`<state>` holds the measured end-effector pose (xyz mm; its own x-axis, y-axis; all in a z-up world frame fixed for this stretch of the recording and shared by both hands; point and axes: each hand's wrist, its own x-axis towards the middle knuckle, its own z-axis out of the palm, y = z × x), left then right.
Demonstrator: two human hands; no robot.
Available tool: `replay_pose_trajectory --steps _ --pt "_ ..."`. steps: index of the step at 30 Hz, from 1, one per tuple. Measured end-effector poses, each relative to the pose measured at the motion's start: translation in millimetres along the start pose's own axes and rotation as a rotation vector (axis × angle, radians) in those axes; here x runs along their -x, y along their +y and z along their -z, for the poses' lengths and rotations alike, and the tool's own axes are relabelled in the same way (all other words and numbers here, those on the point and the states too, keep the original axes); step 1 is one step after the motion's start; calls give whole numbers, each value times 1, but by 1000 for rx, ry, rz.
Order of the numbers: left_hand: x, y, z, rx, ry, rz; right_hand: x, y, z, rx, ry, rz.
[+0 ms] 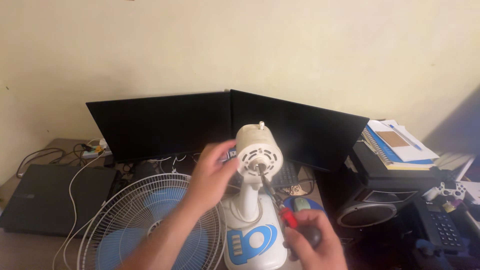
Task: The person uses a screwdriver to loosen and remove a screw from the back of a white fan motor housing. They then use a wrench to further loosen the screw and remove it from the motor housing.
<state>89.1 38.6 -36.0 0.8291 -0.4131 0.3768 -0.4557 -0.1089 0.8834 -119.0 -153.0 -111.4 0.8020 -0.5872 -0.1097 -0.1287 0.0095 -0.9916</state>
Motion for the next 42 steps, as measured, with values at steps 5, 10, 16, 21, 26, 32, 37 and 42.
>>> replay_pose_trajectory --steps 5,10,16,21,26,32,37,42 --pt "-53 1 -6 -170 -233 -178 13 -19 -26 422 65 430" --pt "-57 -3 -10 -165 -317 -184 24 -58 -61 408 126 195" --pt "-54 4 -9 -197 -303 -154 22 -79 -80 462 182 268" --pt "-52 8 -10 -201 -290 -160 20 -82 -84 446 161 310" --pt "-51 10 -8 -175 -285 -162 19 -85 -88 453 162 216" --pt "-48 18 -8 -204 -286 -131 19 -83 -87 471 201 323" --pt "-46 23 -9 -261 -265 -171 20 -75 -90 676 217 586" --pt "-44 22 -10 -283 -269 -132 21 -78 -91 822 238 874"
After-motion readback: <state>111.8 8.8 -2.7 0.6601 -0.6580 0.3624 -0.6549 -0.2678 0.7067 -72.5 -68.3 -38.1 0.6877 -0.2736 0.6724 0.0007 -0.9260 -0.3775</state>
